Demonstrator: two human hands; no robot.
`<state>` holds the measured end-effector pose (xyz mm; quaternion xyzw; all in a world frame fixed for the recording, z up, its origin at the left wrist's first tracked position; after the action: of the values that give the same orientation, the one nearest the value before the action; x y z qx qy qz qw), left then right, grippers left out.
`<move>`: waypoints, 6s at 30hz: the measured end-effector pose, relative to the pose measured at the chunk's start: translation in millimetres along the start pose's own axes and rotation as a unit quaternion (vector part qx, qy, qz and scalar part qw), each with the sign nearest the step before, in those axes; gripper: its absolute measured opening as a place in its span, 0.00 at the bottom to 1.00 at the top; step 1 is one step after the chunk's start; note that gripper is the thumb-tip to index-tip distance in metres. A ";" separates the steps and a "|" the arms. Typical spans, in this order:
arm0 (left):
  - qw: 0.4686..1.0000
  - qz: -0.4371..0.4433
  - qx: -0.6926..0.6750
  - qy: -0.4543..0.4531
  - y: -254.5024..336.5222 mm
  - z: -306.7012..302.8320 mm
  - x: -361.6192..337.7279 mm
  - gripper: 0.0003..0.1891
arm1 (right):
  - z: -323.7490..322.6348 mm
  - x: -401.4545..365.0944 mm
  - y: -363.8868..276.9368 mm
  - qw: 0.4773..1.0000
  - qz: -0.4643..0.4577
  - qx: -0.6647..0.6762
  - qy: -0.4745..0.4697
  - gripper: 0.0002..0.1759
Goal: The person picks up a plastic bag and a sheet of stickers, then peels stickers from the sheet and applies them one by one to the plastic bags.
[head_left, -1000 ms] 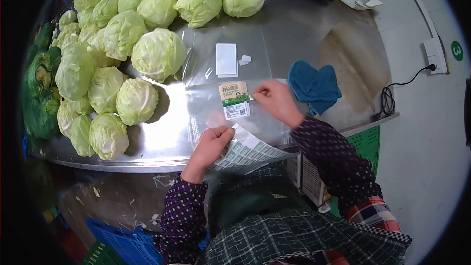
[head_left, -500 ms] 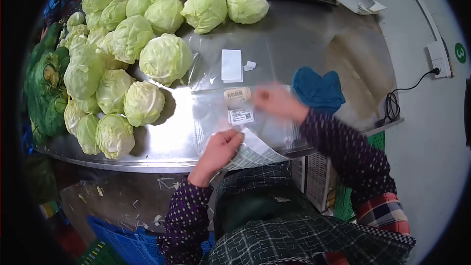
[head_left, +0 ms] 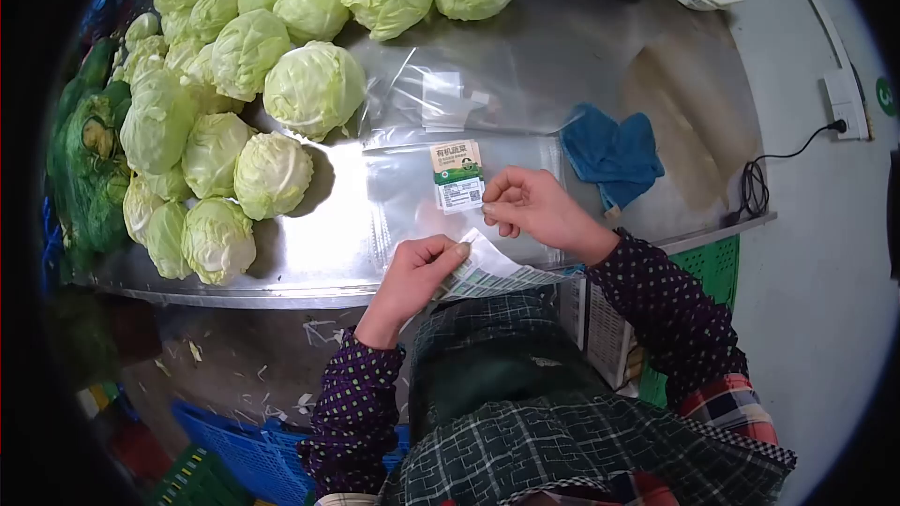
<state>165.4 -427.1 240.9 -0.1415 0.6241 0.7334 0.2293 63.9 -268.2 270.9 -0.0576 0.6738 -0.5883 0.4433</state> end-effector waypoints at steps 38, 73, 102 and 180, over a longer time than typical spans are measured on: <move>0.966 0.181 -0.064 0.171 32.3 -36.8 -12.5 0.04 | 15.9 3.9 -36.3 0.959 -0.209 -0.178 0.070 0.16; 0.931 0.206 0.035 0.298 51.9 -13.3 -21.5 0.09 | 71.7 -27.5 -56.3 0.744 -0.409 -0.476 0.231 0.07; 0.997 0.003 0.076 -0.001 -6.5 -6.4 12.3 0.06 | -61.2 27.6 7.6 0.834 -0.048 -0.473 0.279 0.23; 0.993 0.002 -0.077 0.090 -1.0 -14.6 18.2 0.09 | -32.5 4.2 10.2 0.959 -0.160 -0.047 0.229 0.06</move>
<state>149.1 -438.4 228.4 -0.2228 0.5846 0.7638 0.1590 44.3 -243.5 257.2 -0.0487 0.7660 -0.6169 0.1739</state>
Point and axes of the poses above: each hand's wrist, its own x-axis towards the middle knuckle, its own z-axis out of the palm, y = z × x, the point moved 4 cm from there along x, towards the middle knuckle, and after that the axes turned 1 degree about -z, right-handed, at the moved point
